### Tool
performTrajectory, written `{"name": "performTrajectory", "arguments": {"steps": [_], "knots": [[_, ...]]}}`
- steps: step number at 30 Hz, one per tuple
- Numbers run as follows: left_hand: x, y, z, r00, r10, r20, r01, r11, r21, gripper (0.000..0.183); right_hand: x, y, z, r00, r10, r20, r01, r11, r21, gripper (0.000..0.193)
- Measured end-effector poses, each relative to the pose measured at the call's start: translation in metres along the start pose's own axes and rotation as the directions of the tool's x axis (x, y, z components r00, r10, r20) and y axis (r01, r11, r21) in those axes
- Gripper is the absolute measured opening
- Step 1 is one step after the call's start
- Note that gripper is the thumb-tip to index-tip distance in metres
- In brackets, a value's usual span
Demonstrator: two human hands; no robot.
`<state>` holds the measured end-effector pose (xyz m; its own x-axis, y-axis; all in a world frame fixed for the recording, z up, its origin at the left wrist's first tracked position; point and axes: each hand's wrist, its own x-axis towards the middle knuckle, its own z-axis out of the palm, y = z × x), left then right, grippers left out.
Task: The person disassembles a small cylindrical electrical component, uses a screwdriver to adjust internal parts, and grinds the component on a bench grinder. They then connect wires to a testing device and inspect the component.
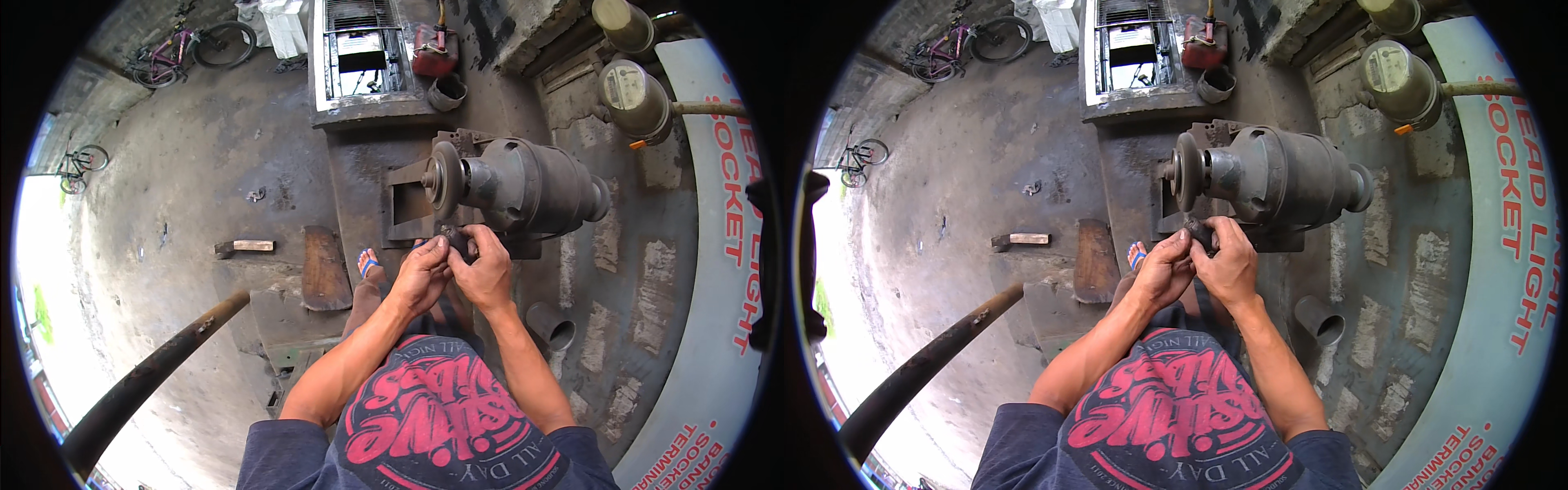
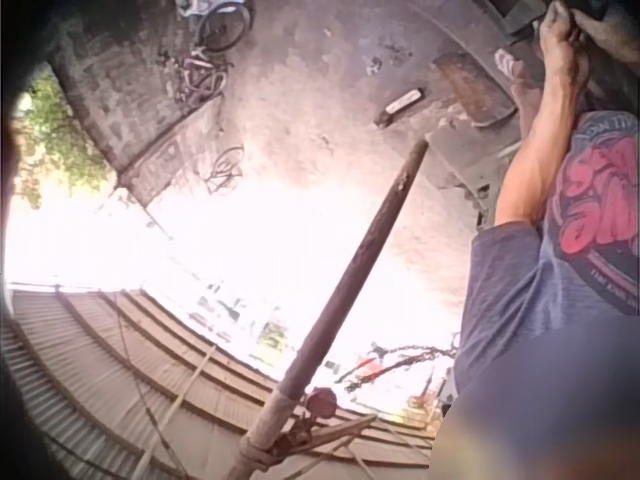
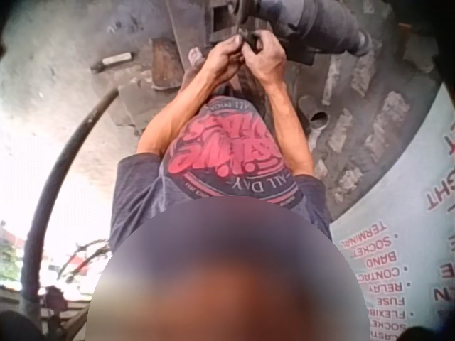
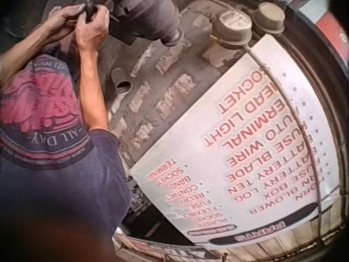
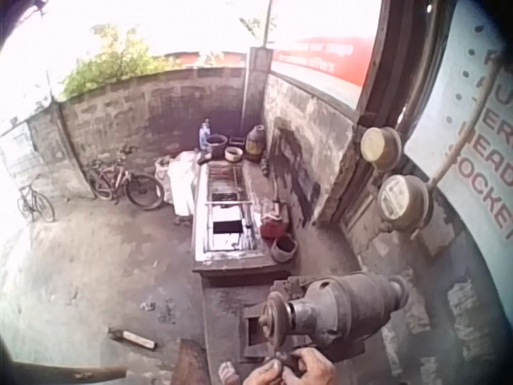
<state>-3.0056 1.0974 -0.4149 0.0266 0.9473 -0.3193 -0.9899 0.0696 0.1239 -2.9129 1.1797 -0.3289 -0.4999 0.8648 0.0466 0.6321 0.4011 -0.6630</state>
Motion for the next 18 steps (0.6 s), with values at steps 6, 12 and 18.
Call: {"name": "performTrajectory", "arguments": {"steps": [6, 12, 18], "knots": [[0.007, -0.002, 0.002, 0.997, -0.002, -0.073, 0.006, 0.998, 0.057, 0.03, 0.003, 0.002, 0.0, 0.999, 0.039, 0.01, -0.039, 0.999, -0.005, 0.026], [0.01, -0.001, 0.009, 0.993, 0.054, -0.103, -0.052, 0.998, 0.024, 0.03, 0.01, 0.001, 0.004, 0.999, 0.04, 0.015, -0.041, 0.999, 0.019, 0.025], [0.014, -0.003, 0.004, 0.989, 0.052, -0.14, -0.048, 0.998, 0.031, 0.031, 0.011, 0.004, 0.005, 0.999, 0.046, 0.026, -0.046, 0.999, -0.005, 0.028]]}}
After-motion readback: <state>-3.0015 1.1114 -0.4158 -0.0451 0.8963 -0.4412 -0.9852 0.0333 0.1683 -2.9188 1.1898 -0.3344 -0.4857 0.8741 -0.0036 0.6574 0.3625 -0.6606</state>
